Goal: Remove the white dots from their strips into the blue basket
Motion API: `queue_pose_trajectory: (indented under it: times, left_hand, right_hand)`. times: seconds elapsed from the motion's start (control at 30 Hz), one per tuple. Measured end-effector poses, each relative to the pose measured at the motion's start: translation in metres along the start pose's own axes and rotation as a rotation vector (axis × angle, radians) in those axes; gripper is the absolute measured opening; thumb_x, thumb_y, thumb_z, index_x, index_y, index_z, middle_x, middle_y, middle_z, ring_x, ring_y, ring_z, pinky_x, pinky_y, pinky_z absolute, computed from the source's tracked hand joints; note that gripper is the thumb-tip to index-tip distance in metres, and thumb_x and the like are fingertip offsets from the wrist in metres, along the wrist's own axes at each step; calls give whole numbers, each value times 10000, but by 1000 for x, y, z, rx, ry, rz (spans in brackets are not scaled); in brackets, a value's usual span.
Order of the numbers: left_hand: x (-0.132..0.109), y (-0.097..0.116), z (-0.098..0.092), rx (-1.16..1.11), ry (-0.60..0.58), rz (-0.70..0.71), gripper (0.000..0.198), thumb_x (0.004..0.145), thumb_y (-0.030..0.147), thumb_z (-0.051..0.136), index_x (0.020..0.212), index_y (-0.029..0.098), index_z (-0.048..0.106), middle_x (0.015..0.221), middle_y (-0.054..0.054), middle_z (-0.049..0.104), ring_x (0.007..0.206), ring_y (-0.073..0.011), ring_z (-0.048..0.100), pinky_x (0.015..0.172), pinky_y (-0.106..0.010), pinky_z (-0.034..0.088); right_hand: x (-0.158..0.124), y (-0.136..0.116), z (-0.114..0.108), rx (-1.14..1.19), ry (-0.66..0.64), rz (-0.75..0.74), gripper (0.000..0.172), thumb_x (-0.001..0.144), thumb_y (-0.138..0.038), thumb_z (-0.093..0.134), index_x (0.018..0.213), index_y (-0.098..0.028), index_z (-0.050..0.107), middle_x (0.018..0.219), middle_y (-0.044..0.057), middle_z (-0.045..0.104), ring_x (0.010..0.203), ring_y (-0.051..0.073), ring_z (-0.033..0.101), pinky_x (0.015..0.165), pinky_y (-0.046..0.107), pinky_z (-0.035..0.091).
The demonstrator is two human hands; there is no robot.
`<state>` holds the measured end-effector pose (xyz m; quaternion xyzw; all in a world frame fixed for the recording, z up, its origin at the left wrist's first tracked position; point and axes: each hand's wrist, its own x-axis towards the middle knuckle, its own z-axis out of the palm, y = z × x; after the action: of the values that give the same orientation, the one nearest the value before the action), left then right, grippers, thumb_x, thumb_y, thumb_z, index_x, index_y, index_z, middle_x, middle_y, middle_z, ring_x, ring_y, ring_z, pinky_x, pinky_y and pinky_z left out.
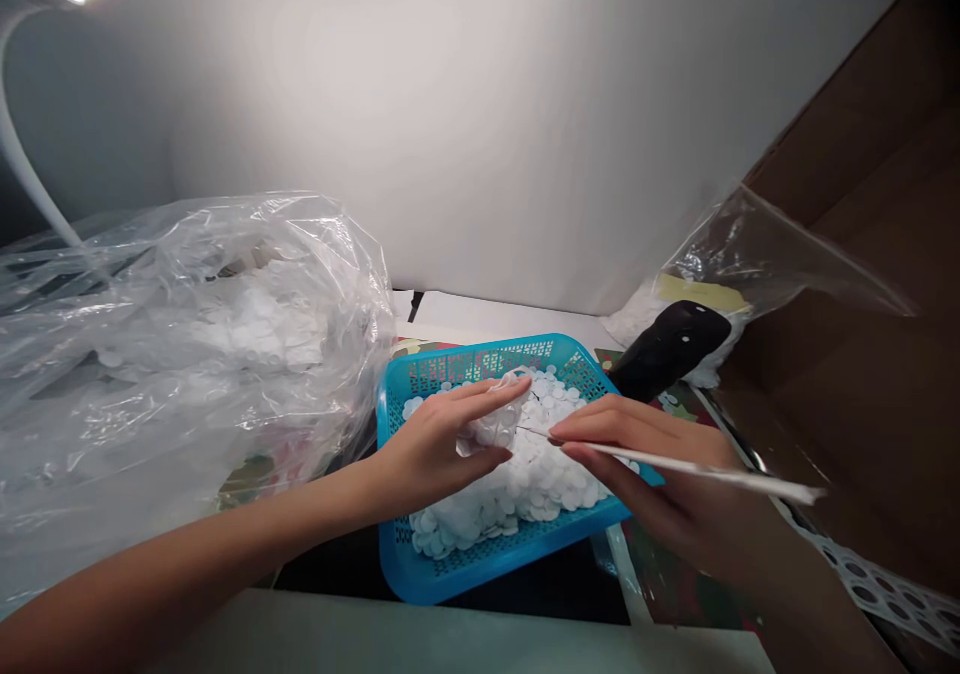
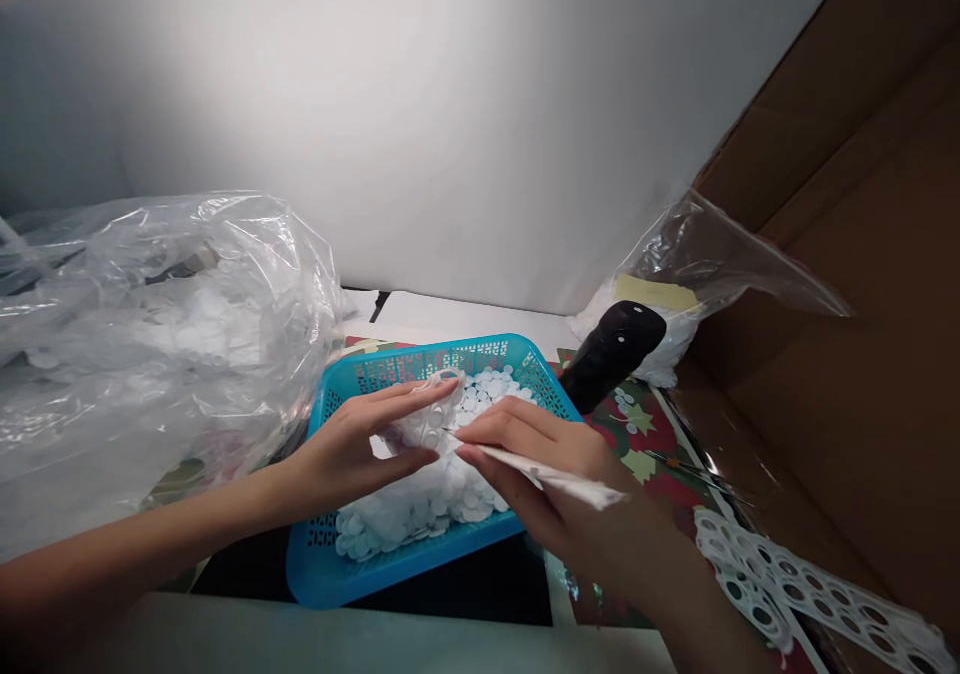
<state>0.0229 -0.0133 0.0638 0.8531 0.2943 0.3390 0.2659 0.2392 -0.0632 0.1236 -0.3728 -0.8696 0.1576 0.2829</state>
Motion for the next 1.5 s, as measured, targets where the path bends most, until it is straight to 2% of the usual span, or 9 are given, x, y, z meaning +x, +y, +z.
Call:
queue_pose_trajectory:
  times: [0.2, 0.33, 0.5, 0.77, 1.03, 1.17, 1.3, 1.4, 1.5]
  left_hand:
    - [0, -2, 0, -79, -43, 16, 735, 753, 87, 589, 1398, 283, 295, 1448, -62, 348, 1299, -263, 368, 852, -342, 547]
    - [0, -2, -1, -60, -34, 26, 762, 737, 68, 602, 1402, 271, 290, 1447, -54, 352, 1305, -252, 360, 1025, -413, 419]
    - [0, -2, -1, -53, -42, 20, 764, 740, 79, 604, 1406, 270, 281, 1448, -51, 348, 1308, -240, 358, 1087, -445, 328]
    - [0, -4, 0, -51, -48, 22, 748, 741, 98, 614, 1400, 259, 298, 1444, -66, 354, 1298, -250, 373, 1066, -453, 357]
    - [-1, -3, 1, -58, -66, -6, 724, 762, 138, 613, 1400, 267, 296, 1438, -47, 371, 1300, -236, 372, 1083, -436, 338]
    - [0, -3, -1, -60, -52, -44, 730, 746, 110, 618, 1390, 270, 316, 1445, -37, 358, 1309, -235, 355, 1092, -438, 322]
    - [2, 1, -5, -82, -14, -58, 658, 760, 104, 596, 1356, 279, 378, 1408, -30, 422, 1276, -230, 407, 1047, -421, 388]
    - [1, 6, -5, -41, 41, -16, 579, 775, 127, 579, 1318, 264, 433, 1344, -26, 501, 1232, -211, 459, 1032, -391, 404]
    - [-1, 9, -2, 101, 65, 47, 558, 781, 183, 575, 1317, 246, 433, 1324, -31, 523, 1191, -212, 497, 1019, -397, 408]
  right_hand:
    - [-1, 1, 5, 40, -119, -12, 176, 925, -188, 434, 1020, -214, 580, 923, 31, 635, 804, 140, 603, 696, 251, 477]
    - [-1, 1, 9, 48, -164, -5, 185, 939, -198, 411, 1017, -209, 578, 921, 35, 627, 798, 137, 592, 686, 249, 468]
    - [-1, 1, 12, 17, -184, 0, 197, 948, -225, 385, 990, -206, 576, 904, 42, 616, 808, 144, 594, 723, 260, 485]
    - [2, -2, 20, -102, -208, -27, 235, 947, -186, 369, 1000, -173, 598, 846, 54, 610, 704, 141, 602, 630, 248, 489]
    - [2, 0, 26, -103, -178, -37, 211, 932, -162, 398, 997, -187, 597, 844, 49, 618, 717, 147, 605, 628, 245, 481]
    - [-2, -1, 11, -34, -67, -5, 172, 917, -181, 442, 1001, -211, 589, 893, 37, 626, 778, 149, 598, 667, 252, 471]
    - [-2, 6, -1, 4, 120, 56, 127, 894, -208, 488, 923, -218, 611, 864, 24, 634, 763, 156, 609, 661, 260, 473]
    - [2, 15, -1, 114, 275, 182, 188, 907, -277, 476, 798, -208, 614, 728, 1, 595, 620, 121, 579, 544, 229, 444]
    - [7, 22, 3, 232, 317, 340, 275, 914, -350, 458, 735, -199, 602, 631, -17, 528, 498, 87, 498, 437, 211, 369]
